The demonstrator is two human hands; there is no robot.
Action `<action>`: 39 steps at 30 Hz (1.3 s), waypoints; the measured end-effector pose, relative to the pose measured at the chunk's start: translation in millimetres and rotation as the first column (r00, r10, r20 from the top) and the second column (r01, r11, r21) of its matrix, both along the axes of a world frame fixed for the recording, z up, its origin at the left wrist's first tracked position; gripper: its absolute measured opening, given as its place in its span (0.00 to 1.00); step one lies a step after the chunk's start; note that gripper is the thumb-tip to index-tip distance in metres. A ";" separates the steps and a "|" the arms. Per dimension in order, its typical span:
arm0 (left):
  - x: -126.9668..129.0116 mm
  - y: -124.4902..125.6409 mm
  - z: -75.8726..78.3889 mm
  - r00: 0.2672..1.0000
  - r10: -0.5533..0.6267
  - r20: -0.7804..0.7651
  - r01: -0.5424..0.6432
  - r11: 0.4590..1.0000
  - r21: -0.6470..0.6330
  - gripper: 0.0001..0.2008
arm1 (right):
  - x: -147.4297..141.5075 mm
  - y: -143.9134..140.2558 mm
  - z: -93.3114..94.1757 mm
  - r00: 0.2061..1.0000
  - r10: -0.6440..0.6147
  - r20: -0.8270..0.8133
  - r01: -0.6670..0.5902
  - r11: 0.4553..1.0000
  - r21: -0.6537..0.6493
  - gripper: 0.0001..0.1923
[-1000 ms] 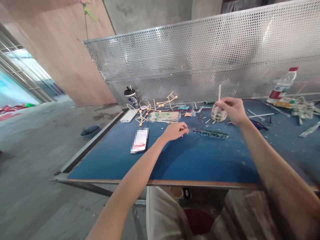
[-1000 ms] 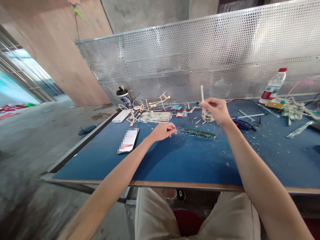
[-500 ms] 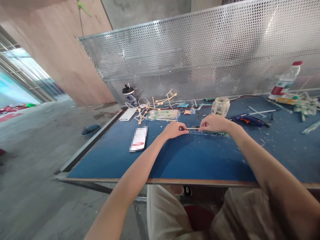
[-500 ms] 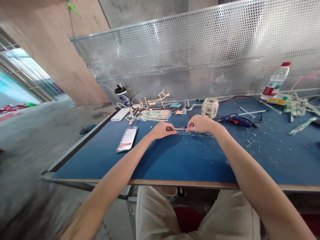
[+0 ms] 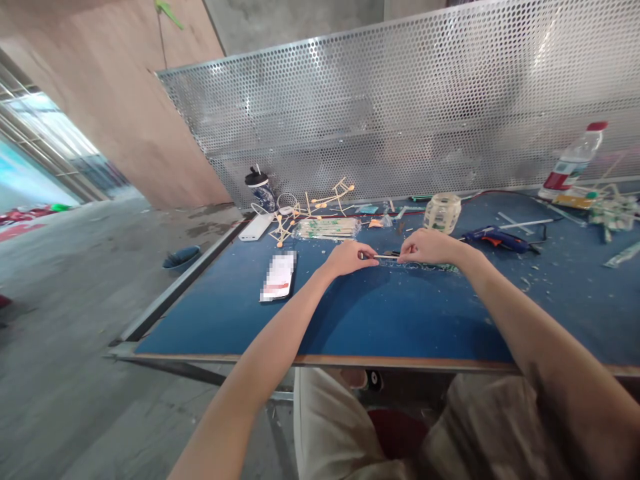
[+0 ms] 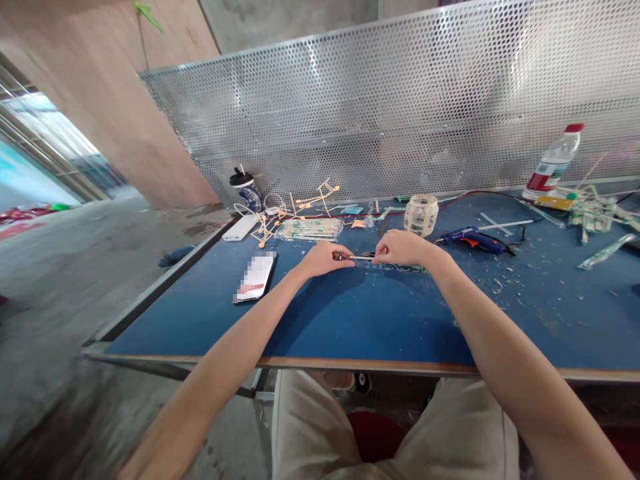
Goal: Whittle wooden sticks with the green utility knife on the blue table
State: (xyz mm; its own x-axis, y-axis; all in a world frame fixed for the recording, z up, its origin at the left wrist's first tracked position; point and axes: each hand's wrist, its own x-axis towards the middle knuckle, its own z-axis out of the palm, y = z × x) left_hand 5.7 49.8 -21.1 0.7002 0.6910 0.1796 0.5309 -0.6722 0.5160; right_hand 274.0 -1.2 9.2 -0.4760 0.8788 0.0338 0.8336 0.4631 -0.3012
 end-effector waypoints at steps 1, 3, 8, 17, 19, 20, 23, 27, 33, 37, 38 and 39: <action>-0.5 0.5 -0.1 1.000 -0.005 0.007 0.005 1.000 -0.006 0.16 | 0.1 0.1 -0.2 1.000 0.000 -0.001 0.000 1.000 0.000 0.16; -1.7 1.5 0.0 1.000 -0.021 0.015 0.021 1.000 -0.022 0.15 | 0.3 0.3 -0.5 1.000 0.000 0.001 0.000 1.000 0.000 0.16; -4.1 2.2 0.7 0.999 -0.047 0.028 0.048 0.998 -0.048 0.15 | 0.1 -0.1 -0.9 1.000 -0.007 -0.011 0.007 1.000 -0.007 0.16; -3.2 2.9 -0.8 0.997 -0.074 0.018 0.075 0.997 -0.037 0.12 | -0.3 0.3 -2.0 1.000 -0.007 -0.011 0.007 1.000 0.003 0.18; -3.2 3.9 -1.5 0.997 -0.073 0.011 0.074 0.997 -0.029 0.12 | -0.6 0.4 -2.4 1.000 -0.011 -0.011 0.012 1.000 0.011 0.17; -3.3 4.3 -1.8 0.997 -0.074 0.011 0.074 0.997 -0.028 0.13 | -0.7 0.3 -2.6 1.000 -0.014 -0.010 0.014 1.000 0.015 0.17; -3.6 4.8 -2.4 0.997 -0.081 0.017 0.082 0.996 -0.041 0.14 | -0.9 0.2 -3.2 1.000 -0.017 -0.003 0.017 1.000 0.016 0.16; -4.0 4.4 -2.4 0.996 -0.083 0.026 0.084 0.996 -0.043 0.14 | -0.4 0.9 -3.6 1.000 -0.017 0.000 0.017 1.000 0.007 0.17; -3.9 4.0 -1.9 0.997 -0.080 0.010 0.080 0.996 -0.027 0.14 | -0.1 0.4 -3.5 1.000 -0.017 0.004 0.017 1.000 -0.007 0.18; -3.6 2.9 0.1 0.997 -0.077 0.010 0.077 0.997 -0.028 0.14 | -0.1 0.3 -3.7 1.000 -0.019 0.006 0.019 1.000 -0.022 0.19; -3.6 2.3 0.8 0.997 -0.078 0.010 0.079 0.997 -0.028 0.14 | 0.1 0.6 -3.8 1.000 -0.018 0.006 0.019 0.999 -0.027 0.20; -3.5 1.6 1.5 0.997 -0.079 0.010 0.079 0.997 -0.026 0.14 | 0.2 1.0 -3.9 1.000 -0.019 0.006 0.019 0.999 -0.032 0.20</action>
State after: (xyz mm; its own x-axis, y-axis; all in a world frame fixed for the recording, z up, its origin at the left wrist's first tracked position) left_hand 2.2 51.4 -19.6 0.7514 0.6380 0.1683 0.4719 -0.6979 0.5387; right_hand 274.2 -0.2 5.3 -0.4592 0.8883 0.0029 0.8440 0.4373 -0.3106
